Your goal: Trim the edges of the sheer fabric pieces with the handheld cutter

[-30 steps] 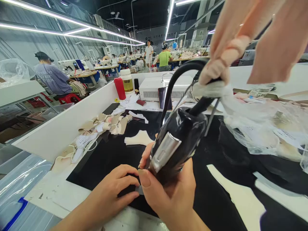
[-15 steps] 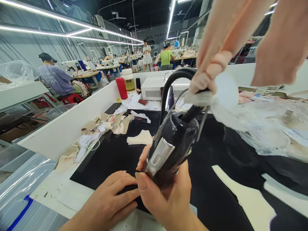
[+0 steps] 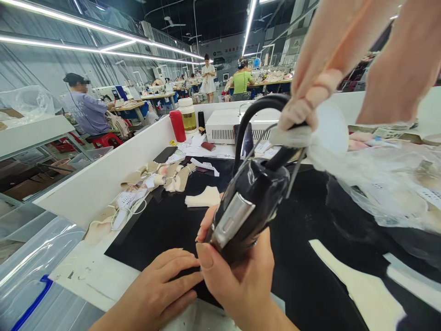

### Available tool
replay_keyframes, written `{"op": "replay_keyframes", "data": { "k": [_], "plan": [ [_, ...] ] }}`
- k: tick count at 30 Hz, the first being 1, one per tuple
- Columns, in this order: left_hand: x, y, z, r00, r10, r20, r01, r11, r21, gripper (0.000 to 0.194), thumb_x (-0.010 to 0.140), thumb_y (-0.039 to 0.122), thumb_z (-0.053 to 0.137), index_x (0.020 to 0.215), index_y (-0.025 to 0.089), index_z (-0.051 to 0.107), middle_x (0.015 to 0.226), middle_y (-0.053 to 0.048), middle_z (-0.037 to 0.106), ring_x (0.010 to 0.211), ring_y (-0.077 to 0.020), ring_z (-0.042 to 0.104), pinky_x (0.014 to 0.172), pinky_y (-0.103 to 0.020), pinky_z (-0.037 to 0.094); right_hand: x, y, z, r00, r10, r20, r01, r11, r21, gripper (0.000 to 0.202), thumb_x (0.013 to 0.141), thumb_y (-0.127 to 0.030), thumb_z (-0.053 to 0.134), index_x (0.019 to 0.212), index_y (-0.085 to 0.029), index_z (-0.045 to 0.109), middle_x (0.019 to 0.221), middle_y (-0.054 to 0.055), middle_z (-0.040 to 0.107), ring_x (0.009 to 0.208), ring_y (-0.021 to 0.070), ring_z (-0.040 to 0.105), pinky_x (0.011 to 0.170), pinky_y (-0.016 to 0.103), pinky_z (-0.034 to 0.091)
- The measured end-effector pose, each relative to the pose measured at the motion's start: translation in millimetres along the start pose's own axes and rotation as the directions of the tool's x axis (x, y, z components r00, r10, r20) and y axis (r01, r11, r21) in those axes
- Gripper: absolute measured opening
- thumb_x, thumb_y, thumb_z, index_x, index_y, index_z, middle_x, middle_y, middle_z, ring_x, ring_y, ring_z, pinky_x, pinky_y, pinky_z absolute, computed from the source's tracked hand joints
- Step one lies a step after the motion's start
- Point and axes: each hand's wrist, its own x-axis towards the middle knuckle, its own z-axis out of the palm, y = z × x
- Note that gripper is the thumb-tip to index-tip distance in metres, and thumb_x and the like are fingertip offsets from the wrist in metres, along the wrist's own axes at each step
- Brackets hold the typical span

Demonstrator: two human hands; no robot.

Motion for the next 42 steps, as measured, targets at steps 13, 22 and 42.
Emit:
{"op": "replay_keyframes", "data": {
  "k": [13, 22, 42],
  "plan": [
    [3, 6, -0.3, 1.0, -0.02, -0.003, 0.02, 0.998, -0.055, 0.022, 0.106, 0.024, 0.055, 0.117, 0.015, 0.071, 0.119, -0.01, 0.074, 0.111, -0.0223, 0.07, 0.1, -0.039, 0.059, 1, 2, 2, 1.0, -0.016, 0.006, 0.016, 1.0, 0.002, 0.028, 0.099, -0.033, 0.07, 0.122, -0.027, 0.056, 0.089, 0.0, 0.065, 0.072, 0.0155, 0.064, 0.06, 0.029, 0.059],
    [1, 0, -2.7, 0.975, -0.207, -0.077, 0.19, 0.964, -0.186, 0.015, 0.103, 0.017, 0.058, 0.112, 0.019, 0.07, 0.114, -0.006, 0.074, 0.109, -0.0176, 0.069, 0.105, -0.031, 0.054, -3, 0, -3, 0.998, 0.048, 0.031, -0.049, 0.998, 0.033, 0.037, 0.096, -0.041, 0.072, 0.126, -0.029, 0.053, 0.087, 0.0, 0.064, 0.071, 0.0172, 0.061, 0.061, 0.032, 0.055],
    [10, -9, -2.1, 0.998, -0.038, 0.049, 0.046, 0.984, -0.174, 0.016, 0.105, 0.024, 0.058, 0.109, 0.021, 0.073, 0.111, -0.005, 0.075, 0.107, -0.0199, 0.068, 0.103, -0.035, 0.056, 14, -20, -33, 0.982, -0.009, -0.188, -0.011, 0.995, -0.103, 0.036, 0.087, -0.042, 0.081, 0.114, -0.028, 0.063, 0.08, -0.001, 0.065, 0.068, 0.0184, 0.062, 0.063, 0.034, 0.056]
  ]
}}
